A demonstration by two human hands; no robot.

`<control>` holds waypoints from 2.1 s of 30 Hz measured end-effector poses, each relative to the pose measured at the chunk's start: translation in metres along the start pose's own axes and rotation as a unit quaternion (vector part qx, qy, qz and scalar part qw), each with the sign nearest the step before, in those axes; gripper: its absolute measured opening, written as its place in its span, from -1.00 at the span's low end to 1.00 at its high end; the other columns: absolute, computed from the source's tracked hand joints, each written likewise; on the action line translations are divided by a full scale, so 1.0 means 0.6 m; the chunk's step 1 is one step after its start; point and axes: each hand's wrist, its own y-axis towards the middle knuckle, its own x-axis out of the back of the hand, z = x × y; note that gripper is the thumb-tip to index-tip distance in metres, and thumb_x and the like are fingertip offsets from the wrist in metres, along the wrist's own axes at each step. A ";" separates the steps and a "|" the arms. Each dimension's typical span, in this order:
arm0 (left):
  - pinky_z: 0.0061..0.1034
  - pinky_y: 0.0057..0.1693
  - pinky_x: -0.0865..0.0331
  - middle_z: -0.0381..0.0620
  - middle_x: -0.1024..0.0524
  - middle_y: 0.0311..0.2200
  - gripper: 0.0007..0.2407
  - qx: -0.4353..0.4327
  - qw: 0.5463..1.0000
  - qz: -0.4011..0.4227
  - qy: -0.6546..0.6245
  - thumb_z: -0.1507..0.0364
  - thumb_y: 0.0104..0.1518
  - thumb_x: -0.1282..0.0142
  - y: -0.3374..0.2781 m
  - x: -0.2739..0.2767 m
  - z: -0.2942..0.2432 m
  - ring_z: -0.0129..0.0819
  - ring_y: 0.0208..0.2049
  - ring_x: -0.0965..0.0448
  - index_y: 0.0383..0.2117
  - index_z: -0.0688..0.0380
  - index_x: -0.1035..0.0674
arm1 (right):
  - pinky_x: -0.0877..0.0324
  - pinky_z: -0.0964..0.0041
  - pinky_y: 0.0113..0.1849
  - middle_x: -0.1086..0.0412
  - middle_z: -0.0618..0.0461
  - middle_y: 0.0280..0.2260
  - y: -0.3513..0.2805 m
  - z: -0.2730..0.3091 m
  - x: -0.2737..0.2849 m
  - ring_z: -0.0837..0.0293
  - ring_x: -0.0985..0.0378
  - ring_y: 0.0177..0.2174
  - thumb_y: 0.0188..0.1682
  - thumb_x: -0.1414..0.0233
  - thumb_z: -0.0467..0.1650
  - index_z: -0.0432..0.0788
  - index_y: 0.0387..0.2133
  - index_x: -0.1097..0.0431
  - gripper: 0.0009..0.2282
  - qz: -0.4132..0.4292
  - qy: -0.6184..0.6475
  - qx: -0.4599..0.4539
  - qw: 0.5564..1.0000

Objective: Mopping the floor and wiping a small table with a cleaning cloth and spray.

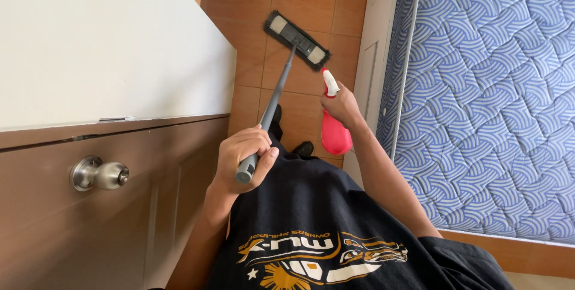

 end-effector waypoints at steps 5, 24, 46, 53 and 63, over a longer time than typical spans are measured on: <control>-0.45 -0.26 -0.40 -0.07 -0.46 -0.62 -0.78 -0.005 1.000 -0.008 -0.003 0.61 0.05 -0.17 0.000 -0.004 -0.001 -0.24 -0.52 -0.52 -0.69 0.21 -0.38 | -0.46 0.12 -0.28 -0.49 -0.16 -0.37 -0.007 0.006 0.007 -0.03 -0.59 -0.37 -0.13 -0.13 -0.37 -0.26 -0.24 -0.37 -0.75 -0.028 0.053 -0.012 0.998; -0.40 -0.17 -0.53 -0.19 -0.43 -0.67 -0.70 -0.015 0.964 -0.228 -0.137 0.43 0.28 -0.04 0.184 0.102 0.176 -0.44 -0.60 -0.44 -0.67 0.13 -0.38 | -0.42 0.08 -0.15 -0.32 -0.17 -0.17 0.284 0.229 0.015 -0.02 -0.43 -0.18 -0.23 -0.26 -0.52 -0.34 0.03 -0.24 -0.48 -0.087 0.080 0.296 0.948; -0.29 -0.17 -0.42 -0.12 -0.36 -0.62 -0.74 0.108 0.936 -0.207 -0.262 0.47 0.24 -0.16 0.511 0.266 0.312 -0.33 -0.54 -0.36 -0.59 0.14 -0.35 | -0.44 -0.06 -0.25 -0.38 -0.18 0.03 1.083 0.796 -0.216 -0.25 -0.49 -0.15 -0.08 -0.32 -0.18 -0.22 0.07 -0.32 -0.45 -0.149 0.000 0.401 0.904; -0.31 -0.21 -0.41 -0.12 -0.36 -0.64 -0.72 0.124 0.920 -0.237 -0.286 0.45 0.18 -0.24 0.521 0.247 0.322 -0.31 -0.55 -0.36 -0.62 0.13 -0.36 | -0.46 0.02 -0.06 -0.47 -0.15 -0.06 1.128 0.738 -0.256 -0.14 -0.53 -0.06 -0.03 -0.33 -0.19 -0.16 -0.03 -0.39 -0.57 -0.055 -0.035 0.323 0.944; -0.40 -0.32 -0.44 -0.17 -0.40 -0.64 -0.75 0.063 0.971 -0.016 -0.230 0.42 0.09 -0.31 0.550 0.156 0.365 -0.31 -0.60 -0.42 -0.58 0.13 -0.41 | -0.34 0.31 -0.52 -0.34 0.06 -0.64 0.525 0.577 0.070 0.32 -0.44 -0.58 0.07 -0.03 -0.14 -0.20 -0.47 -0.36 -0.65 0.242 0.080 0.094 0.962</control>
